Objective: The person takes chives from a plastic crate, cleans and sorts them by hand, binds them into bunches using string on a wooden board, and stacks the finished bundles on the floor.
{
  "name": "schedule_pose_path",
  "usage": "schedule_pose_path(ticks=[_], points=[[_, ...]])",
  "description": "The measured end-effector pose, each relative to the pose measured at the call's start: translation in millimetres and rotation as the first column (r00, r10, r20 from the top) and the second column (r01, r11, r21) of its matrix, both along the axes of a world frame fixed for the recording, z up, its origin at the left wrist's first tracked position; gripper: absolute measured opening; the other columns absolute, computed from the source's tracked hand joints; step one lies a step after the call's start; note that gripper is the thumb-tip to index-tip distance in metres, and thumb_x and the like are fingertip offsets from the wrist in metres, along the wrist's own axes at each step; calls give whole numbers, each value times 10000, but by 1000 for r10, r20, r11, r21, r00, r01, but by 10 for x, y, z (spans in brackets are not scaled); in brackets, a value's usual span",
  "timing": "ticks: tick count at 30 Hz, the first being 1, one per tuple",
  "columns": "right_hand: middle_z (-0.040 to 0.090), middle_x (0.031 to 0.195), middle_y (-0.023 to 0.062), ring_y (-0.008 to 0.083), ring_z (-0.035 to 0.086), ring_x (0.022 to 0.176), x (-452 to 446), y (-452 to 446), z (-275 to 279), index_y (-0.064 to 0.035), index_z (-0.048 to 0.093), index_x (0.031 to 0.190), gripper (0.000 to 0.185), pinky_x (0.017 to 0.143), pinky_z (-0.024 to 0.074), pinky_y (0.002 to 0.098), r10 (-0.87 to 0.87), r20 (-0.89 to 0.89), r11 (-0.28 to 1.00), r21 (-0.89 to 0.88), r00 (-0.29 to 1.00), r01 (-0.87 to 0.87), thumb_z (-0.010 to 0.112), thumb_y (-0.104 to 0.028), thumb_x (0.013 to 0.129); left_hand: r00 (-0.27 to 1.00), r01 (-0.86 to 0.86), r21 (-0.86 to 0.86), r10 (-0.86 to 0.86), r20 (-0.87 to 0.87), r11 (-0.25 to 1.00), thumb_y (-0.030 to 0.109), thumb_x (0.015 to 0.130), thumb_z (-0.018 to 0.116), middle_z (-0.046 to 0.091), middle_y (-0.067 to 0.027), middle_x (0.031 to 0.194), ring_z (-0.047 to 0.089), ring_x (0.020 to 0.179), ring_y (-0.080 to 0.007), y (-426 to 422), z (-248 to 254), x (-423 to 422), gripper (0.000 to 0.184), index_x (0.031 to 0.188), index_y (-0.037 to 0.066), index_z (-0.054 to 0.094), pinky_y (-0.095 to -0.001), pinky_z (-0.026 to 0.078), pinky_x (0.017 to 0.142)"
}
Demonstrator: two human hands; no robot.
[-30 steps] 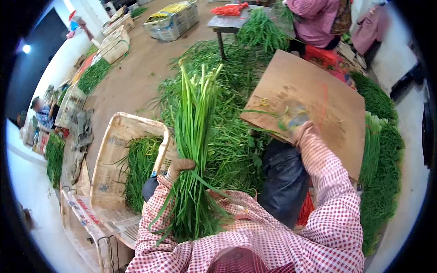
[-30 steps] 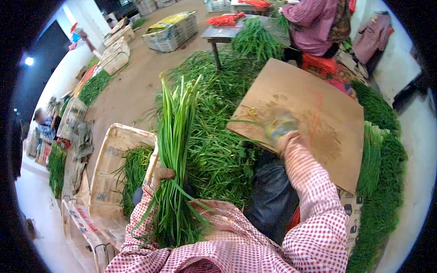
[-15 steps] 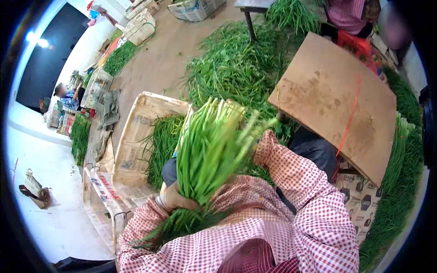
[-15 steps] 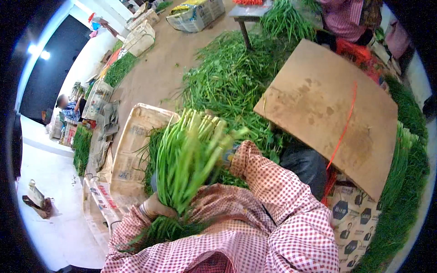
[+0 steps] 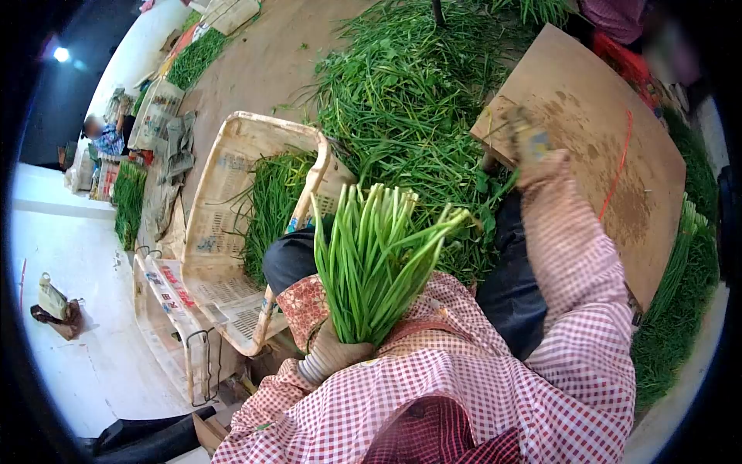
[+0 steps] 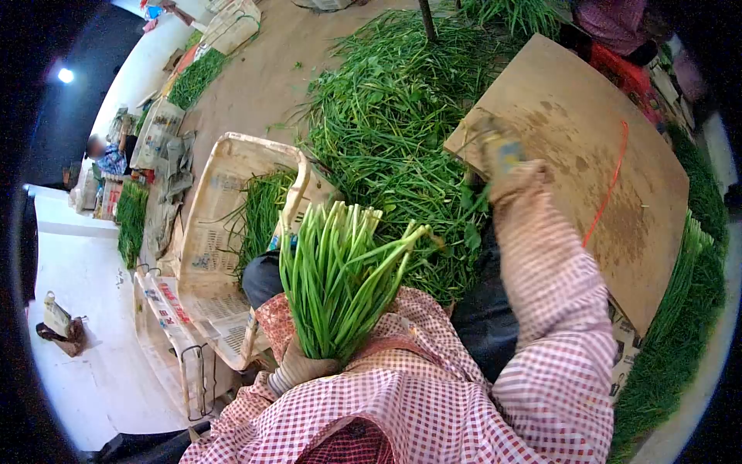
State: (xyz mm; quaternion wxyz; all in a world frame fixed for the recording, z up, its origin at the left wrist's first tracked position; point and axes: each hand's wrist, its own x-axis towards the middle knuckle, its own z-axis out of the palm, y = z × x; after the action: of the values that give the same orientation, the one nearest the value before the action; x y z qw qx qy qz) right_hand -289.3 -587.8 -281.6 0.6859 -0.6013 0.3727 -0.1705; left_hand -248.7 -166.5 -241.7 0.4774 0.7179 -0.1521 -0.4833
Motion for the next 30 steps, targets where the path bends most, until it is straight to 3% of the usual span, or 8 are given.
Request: schedule_pose_path(ticks=[4, 7, 9, 12, 16, 20, 23, 30], points=[[638, 920, 54, 198, 624, 834, -283, 162, 716, -49, 590, 1110, 421, 788, 517, 329, 365, -92, 893, -247, 926, -376, 686, -338, 820, 1000, -20, -25, 20, 11, 999, 117, 738, 709, 523, -122, 1311, 519, 1183, -248, -112, -52, -20, 658, 1323, 34, 421, -374, 409, 1023], [648, 1005, 153, 316, 614, 973, -251, 702, 559, 0, 590, 1097, 660, 891, 474, 428, 459, -537, 108, -757, 708, -645, 682, -555, 752, 995, 104, -2, -104, -4, 995, 238, 867, 517, 498, -105, 1349, 449, 1254, -271, -229, -89, -28, 520, 1352, 79, 417, -395, 359, 1070], [609, 1094, 225, 373, 579, 1028, -33, 913, 630, -3, 587, 1132, 786, 947, 430, 463, 475, -821, 28, -345, 316, -938, 667, -651, 695, 930, 344, 158, -359, 76, 926, 339, 966, 325, 473, -90, 1384, 382, 1314, -287, -463, 248, -42, 475, 1378, 119, 411, -414, 309, 1111], [574, 1154, 249, 387, 572, 1044, 131, 1007, 560, -10, 560, 1195, 879, 954, 433, 446, 614, -762, 155, -139, 206, -978, 653, -702, 662, 383, -576, 76, 350, -855, 814, 319, 955, 378, 464, -91, 1392, 399, 1307, -243, -193, -414, -48, 481, 1384, 101, 395, -433, 300, 1114], [564, 1169, 271, 401, 542, 1116, 103, 987, 408, 5, 447, 1329, 1028, 985, 420, 425, 757, -578, 159, -288, 304, -944, 579, -770, 667, 826, -321, -77, 240, -509, 944, 294, 956, 368, 455, -91, 1401, 397, 1309, -239, -82, -427, -133, 479, 1383, 78, 386, -416, 314, 1110], [568, 1173, 267, 400, 540, 1122, 7, 1103, 249, -43, 422, 1367, 957, 994, 410, 418, 489, -735, 20, -530, 470, -848, 634, -689, 693, -45, -787, 86, 82, -996, 611, 185, 916, 544, 453, -101, 1399, 417, 1288, -251, -206, -401, -132, 502, 1378, 66, 387, -419, 307, 1119], [599, 1160, 242, 368, 553, 1124, 206, 1103, 434, -69, 416, 1379, 895, 984, 409, 414, 684, -706, 202, -53, 180, -978, 653, -626, 718, -35, -776, 399, 598, -801, 489, 308, 969, 440, 451, -109, 1401, 397, 1302, -265, -418, -185, -142, 480, 1391, 87, 382, -465, 281, 1129], [644, 892, 199, 374, 609, 884, -39, 1174, -190, -39, 522, 1220, 507, 852, 449, 440, 726, -507, 337, -325, 464, -884, 583, -325, 805, -97, -742, -61, -198, -975, 667, 396, 919, 537, 335, -74, 1481, 367, 1327, -284, -17, -611, -127, 620, 1428, 113, 324, -488, 250, 1140]])
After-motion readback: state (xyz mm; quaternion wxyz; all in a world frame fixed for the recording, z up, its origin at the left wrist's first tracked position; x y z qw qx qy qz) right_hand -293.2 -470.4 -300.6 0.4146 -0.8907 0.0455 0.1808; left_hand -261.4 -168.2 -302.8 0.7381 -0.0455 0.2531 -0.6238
